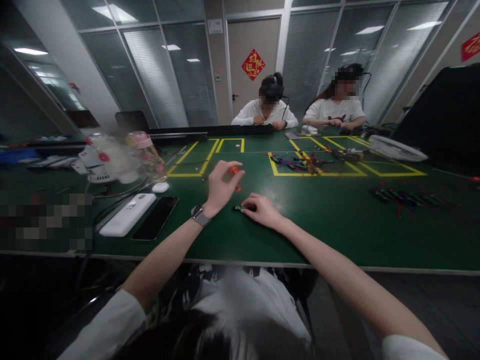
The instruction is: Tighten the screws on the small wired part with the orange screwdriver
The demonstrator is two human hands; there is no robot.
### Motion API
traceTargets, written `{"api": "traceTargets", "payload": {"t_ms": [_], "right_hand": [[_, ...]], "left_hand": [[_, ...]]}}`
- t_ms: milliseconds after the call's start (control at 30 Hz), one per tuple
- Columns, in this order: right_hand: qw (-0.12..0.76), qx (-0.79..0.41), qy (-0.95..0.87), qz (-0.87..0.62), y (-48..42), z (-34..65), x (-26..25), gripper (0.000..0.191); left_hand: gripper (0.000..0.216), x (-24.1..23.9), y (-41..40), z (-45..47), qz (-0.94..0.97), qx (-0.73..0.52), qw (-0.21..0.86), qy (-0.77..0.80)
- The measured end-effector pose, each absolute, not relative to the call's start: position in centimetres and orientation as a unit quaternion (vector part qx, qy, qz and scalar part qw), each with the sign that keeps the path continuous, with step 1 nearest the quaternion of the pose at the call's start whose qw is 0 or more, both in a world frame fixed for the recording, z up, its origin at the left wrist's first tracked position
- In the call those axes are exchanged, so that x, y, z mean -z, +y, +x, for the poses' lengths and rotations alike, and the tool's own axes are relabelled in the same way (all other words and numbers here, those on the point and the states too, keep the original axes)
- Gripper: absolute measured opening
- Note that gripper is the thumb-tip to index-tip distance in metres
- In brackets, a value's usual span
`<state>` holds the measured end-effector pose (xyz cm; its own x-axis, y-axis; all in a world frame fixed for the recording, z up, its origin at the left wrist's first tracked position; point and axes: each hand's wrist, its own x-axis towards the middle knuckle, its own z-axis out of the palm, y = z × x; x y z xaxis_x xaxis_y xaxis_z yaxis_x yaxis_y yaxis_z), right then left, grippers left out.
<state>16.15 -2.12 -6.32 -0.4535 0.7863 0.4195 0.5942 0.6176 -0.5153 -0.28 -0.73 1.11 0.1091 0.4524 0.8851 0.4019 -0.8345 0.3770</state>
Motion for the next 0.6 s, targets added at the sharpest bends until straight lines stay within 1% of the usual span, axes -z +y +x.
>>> {"api": "traceTargets", "payload": {"t_ms": [100,233,300,500,600], "right_hand": [[0.323,-0.15,-0.84,-0.41,-2.19,16.14,6.25,0.013],[0.321,-0.156,-0.838,-0.413,-2.21,16.18,6.26,0.014],[0.319,-0.159,-0.838,-0.414,-2.21,16.18,6.26,0.014],[0.321,-0.156,-0.837,-0.415,-2.21,16.11,6.18,0.014],[0.322,-0.158,-0.836,-0.415,-2.19,16.11,6.21,0.014]], "left_hand": [[0.019,-1.2,-0.64,-0.46,0.743,-0.599,0.022,0.299],[0.029,-1.59,-0.49,-0.67,0.777,-0.556,0.111,0.273],[0.029,-1.78,-0.42,-0.72,0.781,-0.548,0.136,0.267],[0.019,-1.94,-0.25,-0.75,0.77,-0.559,0.077,0.296],[0.014,-1.96,0.0,-0.88,0.766,-0.56,0.07,0.306]]}}
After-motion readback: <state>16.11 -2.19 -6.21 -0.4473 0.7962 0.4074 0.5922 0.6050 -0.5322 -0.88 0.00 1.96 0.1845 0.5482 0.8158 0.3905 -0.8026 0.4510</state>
